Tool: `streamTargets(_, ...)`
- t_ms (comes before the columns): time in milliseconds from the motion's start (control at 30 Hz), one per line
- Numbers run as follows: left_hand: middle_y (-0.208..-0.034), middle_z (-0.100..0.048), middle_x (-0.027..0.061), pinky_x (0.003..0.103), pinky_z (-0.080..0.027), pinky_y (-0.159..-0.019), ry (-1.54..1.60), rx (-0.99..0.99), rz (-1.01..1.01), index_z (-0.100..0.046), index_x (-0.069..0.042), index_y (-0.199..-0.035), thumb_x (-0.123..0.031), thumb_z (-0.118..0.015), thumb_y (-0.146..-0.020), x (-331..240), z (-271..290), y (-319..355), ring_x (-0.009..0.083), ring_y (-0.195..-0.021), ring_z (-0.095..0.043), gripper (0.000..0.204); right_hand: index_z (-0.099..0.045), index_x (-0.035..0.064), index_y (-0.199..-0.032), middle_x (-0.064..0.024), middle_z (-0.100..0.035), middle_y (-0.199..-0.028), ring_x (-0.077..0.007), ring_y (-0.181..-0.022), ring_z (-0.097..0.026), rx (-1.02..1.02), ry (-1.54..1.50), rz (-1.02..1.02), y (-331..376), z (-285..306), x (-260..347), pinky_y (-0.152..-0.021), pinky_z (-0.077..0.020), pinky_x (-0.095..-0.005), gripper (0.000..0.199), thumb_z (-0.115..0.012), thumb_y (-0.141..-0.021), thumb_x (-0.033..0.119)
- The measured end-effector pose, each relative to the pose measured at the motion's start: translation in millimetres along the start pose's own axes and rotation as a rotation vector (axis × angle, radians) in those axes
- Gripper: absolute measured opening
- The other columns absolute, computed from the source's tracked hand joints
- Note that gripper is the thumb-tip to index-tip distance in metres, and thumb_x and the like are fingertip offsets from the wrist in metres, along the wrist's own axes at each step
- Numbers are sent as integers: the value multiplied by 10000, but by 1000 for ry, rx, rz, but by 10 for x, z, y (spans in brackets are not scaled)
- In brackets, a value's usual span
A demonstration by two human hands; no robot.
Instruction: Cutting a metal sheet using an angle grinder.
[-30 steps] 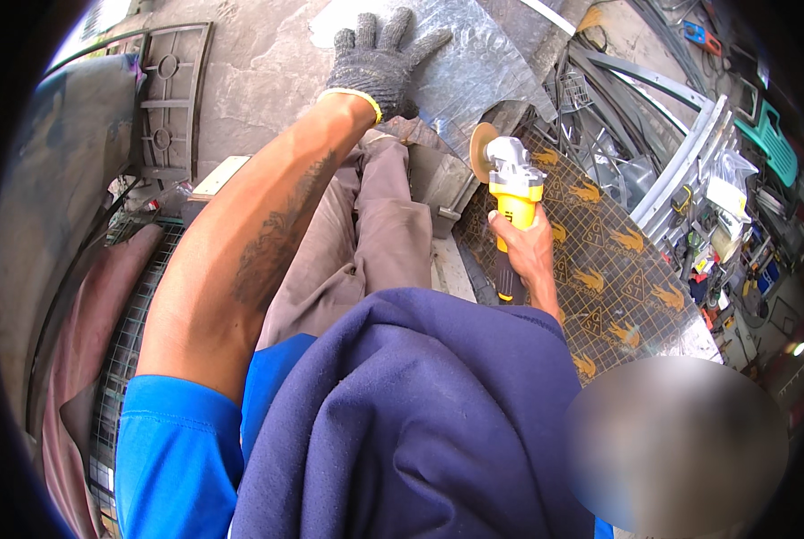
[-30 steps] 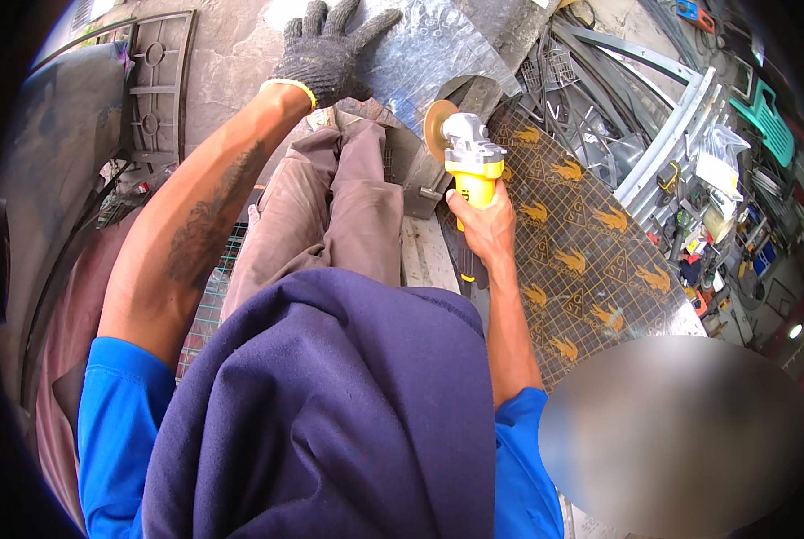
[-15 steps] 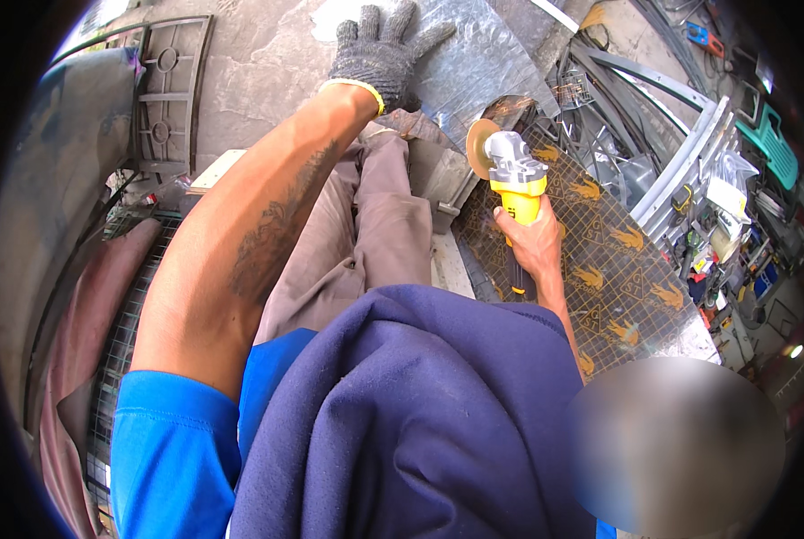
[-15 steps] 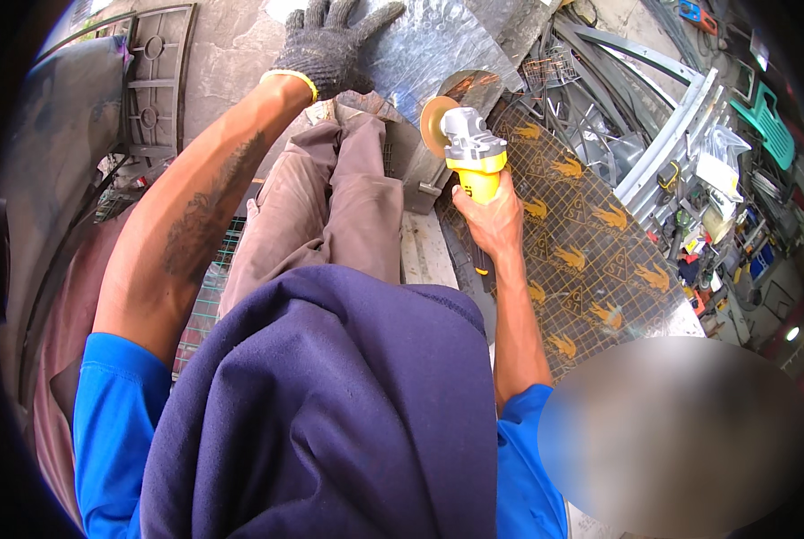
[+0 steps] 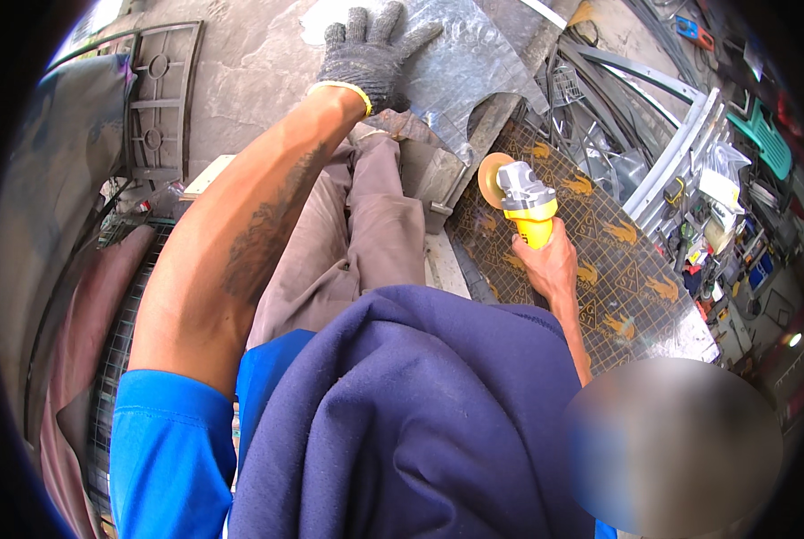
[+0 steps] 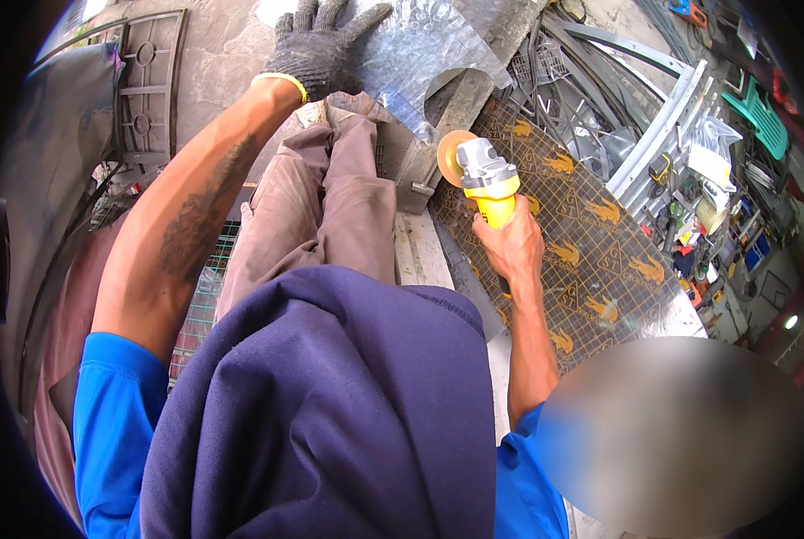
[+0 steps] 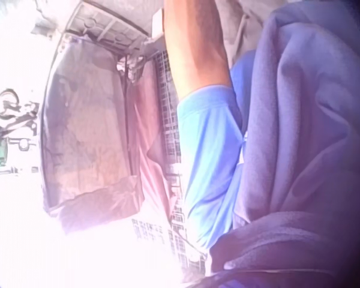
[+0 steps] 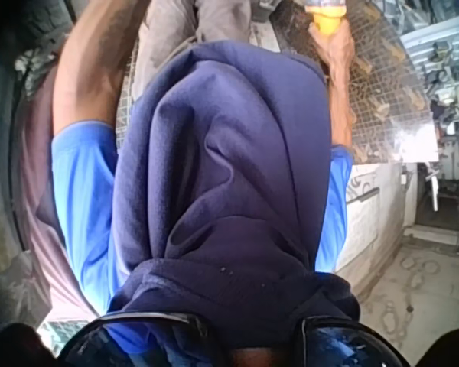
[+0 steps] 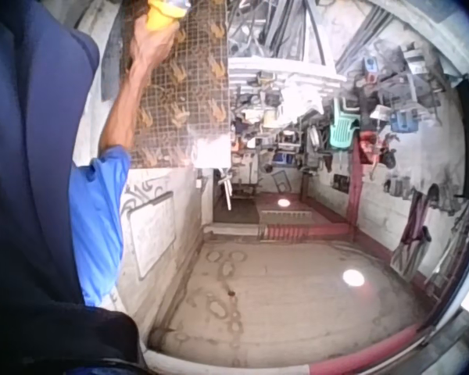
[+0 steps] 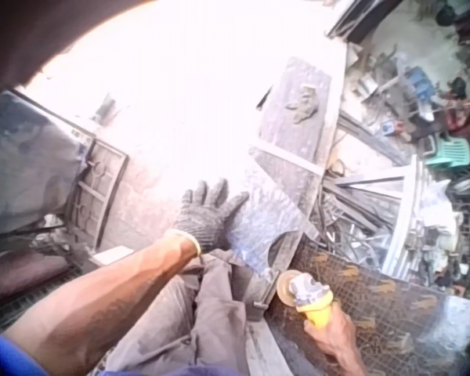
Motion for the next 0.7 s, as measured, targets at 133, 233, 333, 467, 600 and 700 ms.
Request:
streamTargets(133, -1718, -163, 202, 698, -204, -1201, -15, 40, 11, -164, -387, -1656, -455, -821, -790, -25, 47, -3, 540, -1537, -178, 1090, -557, 6, -1241, -261, -716, -1101, -438, -1033, -700, -10, -94, -5, -48, 40, 125, -901, -541, -503, 593, -773, -827, 371)
streamTargets(233, -1718, -163, 202, 694, -204, -1203, 0, -55, -17, -166, -384, -1656, -462, -818, -793, -37, 29, 95, 537, -1538, -178, 1085, -554, -7, -1230, -268, -714, -1088, -437, -1024, -701, -39, -154, 60, -166, -85, 196, -897, -543, -501, 596, -778, -829, 373)
streamTargets(333, -1718, -163, 203, 691, -204, -1204, 3, 27, 15, -166, -382, -1657, -463, -814, -797, -26, 51, 26, 540, -1537, -175, 1079, -555, -14, -1213, -268, -712, -1073, -435, -998, -704, -76, -241, 88, -224, -208, 320, -885, -549, -493, 594, -790, -822, 368)
streamTargets(467, -1717, -164, 205, 691, -207, -1201, 0, -66, -28, -169, -378, -1657, -460, -812, -799, -23, 23, 92, 544, -1534, -180, 1075, -556, -20, -1189, -273, -710, -1065, -437, -981, -706, -90, -304, 71, -254, -295, 366, -882, -547, -497, 591, -794, -816, 372)
streamTargets(600, -1715, -170, 208, 694, -215, -1197, -6, -78, -21, -181, -376, -1654, -458, -811, -800, 26, -26, 61, 547, -1527, -192, 1064, -555, -25, -1183, -280, -707, -1071, -442, -988, -703, -42, -237, 52, -205, -331, 348, -886, -543, -506, 587, -789, -817, 370)
streamTargets(700, -1715, -165, 210, 697, -216, -1195, -5, -44, -14, -188, -381, -1650, -466, -817, -795, 28, -23, 5, 550, -1526, -192, 1065, -554, -22, -1180, -282, -706, -1076, -445, -996, -700, -27, -216, 43, -152, -364, 264, -886, -544, -507, 585, -789, -816, 372)
Point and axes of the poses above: each hand's wrist, its own y-axis away from the middle knuckle, its own z-axis out of the back of the hand, x = y × z, the point moved 1 cm from there along -y, towards the middle knuckle
